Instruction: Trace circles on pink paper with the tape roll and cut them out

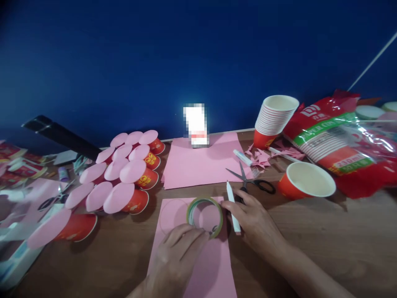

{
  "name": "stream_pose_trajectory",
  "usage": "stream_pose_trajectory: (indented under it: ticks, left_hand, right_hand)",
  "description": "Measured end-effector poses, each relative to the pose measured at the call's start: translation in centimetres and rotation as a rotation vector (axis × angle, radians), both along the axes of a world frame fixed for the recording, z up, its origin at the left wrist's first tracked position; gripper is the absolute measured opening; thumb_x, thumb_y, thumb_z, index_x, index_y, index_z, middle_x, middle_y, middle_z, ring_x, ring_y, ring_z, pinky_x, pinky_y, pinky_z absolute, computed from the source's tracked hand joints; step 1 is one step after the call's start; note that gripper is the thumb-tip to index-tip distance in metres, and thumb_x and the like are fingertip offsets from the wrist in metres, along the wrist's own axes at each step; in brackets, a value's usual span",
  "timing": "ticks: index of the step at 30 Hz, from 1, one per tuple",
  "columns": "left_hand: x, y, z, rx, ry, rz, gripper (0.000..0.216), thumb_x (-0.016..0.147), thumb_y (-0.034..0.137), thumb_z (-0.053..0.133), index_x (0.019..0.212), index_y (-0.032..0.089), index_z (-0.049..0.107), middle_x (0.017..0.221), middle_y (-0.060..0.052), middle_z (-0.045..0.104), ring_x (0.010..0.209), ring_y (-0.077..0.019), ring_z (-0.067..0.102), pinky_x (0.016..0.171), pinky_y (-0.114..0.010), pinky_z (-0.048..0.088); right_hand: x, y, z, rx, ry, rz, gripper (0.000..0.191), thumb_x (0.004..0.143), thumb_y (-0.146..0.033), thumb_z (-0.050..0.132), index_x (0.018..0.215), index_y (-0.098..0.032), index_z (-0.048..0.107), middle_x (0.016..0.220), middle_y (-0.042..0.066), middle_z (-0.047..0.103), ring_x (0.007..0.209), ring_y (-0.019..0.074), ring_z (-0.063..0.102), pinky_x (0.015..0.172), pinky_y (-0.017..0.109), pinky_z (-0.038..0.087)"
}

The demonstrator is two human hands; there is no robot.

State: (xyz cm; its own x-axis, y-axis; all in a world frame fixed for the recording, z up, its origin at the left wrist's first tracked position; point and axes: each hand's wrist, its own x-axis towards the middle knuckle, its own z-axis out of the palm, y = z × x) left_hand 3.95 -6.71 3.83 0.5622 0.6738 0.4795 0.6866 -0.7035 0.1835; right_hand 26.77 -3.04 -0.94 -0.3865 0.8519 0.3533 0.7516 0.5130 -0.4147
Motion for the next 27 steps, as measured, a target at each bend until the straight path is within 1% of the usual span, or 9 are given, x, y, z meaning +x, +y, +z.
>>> stream_pose_trajectory:
  ticks: [5, 8, 12, 16, 20, 27]
  left_hand:
    - [0.1, -0.1, -0.1, 0.017, -0.011, 0.034, 0.021, 0.082, 0.010, 0.053, 0.100, 0.015, 0.063, 0.088, -0.003, 0.068, 0.085, -0.0164, 0.056, 0.077, -0.030, 0.049]
    - [0.2, -0.2, -0.2, 0.015, -0.002, 0.040, 0.020, 0.083, 0.011, 0.054, 0.100, 0.016, 0.063, 0.087, -0.003, 0.067, 0.085, -0.0160, 0.056, 0.076, -0.030, 0.048]
    - [0.2, -0.3, -0.4, 0.018, 0.002, 0.047, 0.021, 0.083, 0.010, 0.053, 0.100, 0.017, 0.063, 0.086, -0.003, 0.067, 0.084, -0.0158, 0.056, 0.075, -0.030, 0.048]
    - [0.2, -0.2, -0.2, 0.009, -0.009, 0.034, 0.022, 0.082, 0.008, 0.052, 0.100, 0.015, 0.063, 0.087, -0.004, 0.067, 0.084, -0.0173, 0.056, 0.074, -0.031, 0.047]
    - [0.1, -0.2, 0.0, -0.018, -0.010, 0.008, 0.023, 0.083, 0.007, 0.050, 0.101, 0.013, 0.063, 0.092, -0.005, 0.068, 0.087, -0.0192, 0.055, 0.076, -0.033, 0.046]
    - [0.2, -0.3, 0.1, -0.058, 0.006, 0.001, 0.027, 0.083, 0.005, 0.049, 0.104, 0.015, 0.063, 0.096, -0.004, 0.068, 0.091, -0.0200, 0.054, 0.078, -0.034, 0.043]
  right_hand:
    - [0.3, 0.1, -0.9, -0.017, -0.026, 0.026, 0.052, 0.068, -0.006, 0.055, 0.117, -0.023, 0.057, 0.125, 0.013, 0.052, 0.117, 0.0314, 0.049, 0.087, 0.043, 0.048]
    - [0.3, 0.1, -1.0, -0.012, -0.021, 0.042, 0.051, 0.068, -0.006, 0.053, 0.116, -0.022, 0.056, 0.124, 0.013, 0.052, 0.118, 0.0317, 0.047, 0.088, 0.045, 0.047]
    - [0.2, 0.1, -0.2, -0.030, -0.017, 0.024, 0.052, 0.066, -0.005, 0.053, 0.115, -0.022, 0.057, 0.126, 0.012, 0.052, 0.118, 0.0313, 0.048, 0.087, 0.043, 0.047]
    - [-0.1, 0.1, 0.4, -0.061, -0.008, 0.019, 0.054, 0.062, -0.005, 0.055, 0.113, -0.022, 0.059, 0.124, 0.010, 0.055, 0.120, 0.0306, 0.046, 0.091, 0.041, 0.045]
    - [-0.3, 0.1, 0.6, -0.082, -0.005, -0.008, 0.051, 0.064, -0.005, 0.056, 0.112, -0.023, 0.060, 0.120, 0.010, 0.056, 0.118, 0.0290, 0.047, 0.092, 0.041, 0.043]
    - [-0.4, 0.1, 1.2, -0.094, 0.038, -0.024, 0.045, 0.065, -0.007, 0.059, 0.107, -0.023, 0.062, 0.115, 0.009, 0.059, 0.113, 0.0274, 0.050, 0.090, 0.038, 0.044]
